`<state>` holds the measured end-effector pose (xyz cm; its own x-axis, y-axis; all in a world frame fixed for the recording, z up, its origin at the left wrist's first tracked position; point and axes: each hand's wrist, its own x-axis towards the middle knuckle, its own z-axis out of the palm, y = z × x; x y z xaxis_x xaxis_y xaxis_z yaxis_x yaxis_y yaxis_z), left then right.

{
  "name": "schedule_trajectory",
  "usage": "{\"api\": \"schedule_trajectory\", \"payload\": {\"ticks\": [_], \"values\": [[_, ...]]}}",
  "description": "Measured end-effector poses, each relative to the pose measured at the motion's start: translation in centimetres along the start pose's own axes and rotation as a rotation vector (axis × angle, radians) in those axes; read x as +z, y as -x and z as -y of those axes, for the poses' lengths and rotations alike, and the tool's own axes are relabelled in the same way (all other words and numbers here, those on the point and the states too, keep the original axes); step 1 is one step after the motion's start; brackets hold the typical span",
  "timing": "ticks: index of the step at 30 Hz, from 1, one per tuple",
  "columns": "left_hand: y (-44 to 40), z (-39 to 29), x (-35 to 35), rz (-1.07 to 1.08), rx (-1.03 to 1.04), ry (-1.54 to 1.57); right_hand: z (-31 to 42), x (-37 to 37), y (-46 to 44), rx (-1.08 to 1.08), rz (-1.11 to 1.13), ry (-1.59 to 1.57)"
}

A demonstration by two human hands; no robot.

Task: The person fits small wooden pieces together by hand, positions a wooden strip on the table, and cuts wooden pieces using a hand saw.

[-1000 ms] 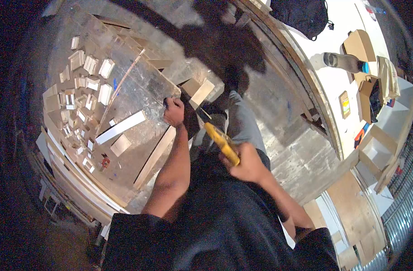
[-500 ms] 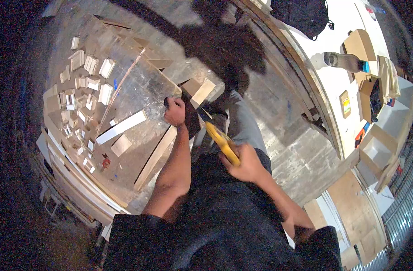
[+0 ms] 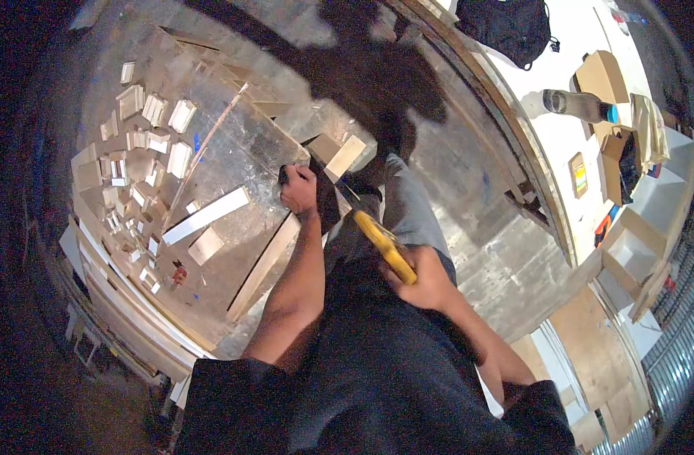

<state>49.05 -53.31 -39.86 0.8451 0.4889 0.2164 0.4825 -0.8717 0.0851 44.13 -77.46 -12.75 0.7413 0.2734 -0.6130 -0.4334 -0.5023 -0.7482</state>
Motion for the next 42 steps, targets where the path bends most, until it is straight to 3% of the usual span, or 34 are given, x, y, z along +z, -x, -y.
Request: {"api": "schedule_trajectory", "payload": {"ticks": [3,6,10,13,17,21,23,25,26,27,30,34,37,38,42], "values": [[-0.2,0.1,0.1,-0.064,-0.013,0.032,-0.8,-0.1,-0.3,-0.010,0.062,-0.085],[0.0,0.2,-0.7,0.035,0.008,-0.001,-0.8,0.2,-1.4,0.084,0.050,-0.006],[0.0,0.4,-0.2,-0.012,0.027,-0.014,1.4,-0.1,1.4,-0.057,-0.005,0.023],[-0.1,0.5,0.1,-0.097,0.055,0.095,-0.2,0.2,0.6,0.044,0.040,-0.002],[-0.5,0.6,0.4,-0.015,0.039,-0.004,0.6,1.5,-2.1,-0.037,-0.003,0.038],[0.0,0.5,-0.3,-0.025,0.024,0.038,0.3,-0.4,1.3,-0.017,0.065,-0.089],[0.1,0.7,0.2,-0.036,0.030,0.015,1.4,0.3,-1.2,0.096,0.077,0.018],[0.9,0.9,-0.3,-0.018,0.018,-0.012,-0.2,1.6,-3.4,0.070,0.034,-0.094],[0.1,0.4,0.0,-0.023,0.008,-0.026,1.3,1.0,-2.3,-0.001,-0.082,0.118],[-0.5,0.1,0.2,-0.034,0.009,-0.020,1.9,0.5,-1.3,-0.010,-0.090,0.119],[-0.1,0.2,0.0,-0.105,0.016,0.060,1.8,-0.6,0.6,0.153,0.079,-0.067],[0.4,0.2,0.5,-0.040,-0.029,-0.077,2.9,0.5,-2.8,0.138,0.076,0.113],[-0.1,0.5,0.5,-0.084,0.017,0.071,3.7,-0.1,0.1,0.046,-0.005,-0.058],[0.0,0.3,0.3,-0.079,-0.021,0.080,4.1,-0.3,0.7,0.108,0.016,-0.108],[0.0,0.0,0.1,-0.083,-0.041,0.085,3.4,1.2,-2.1,0.141,-0.005,0.043]]}}
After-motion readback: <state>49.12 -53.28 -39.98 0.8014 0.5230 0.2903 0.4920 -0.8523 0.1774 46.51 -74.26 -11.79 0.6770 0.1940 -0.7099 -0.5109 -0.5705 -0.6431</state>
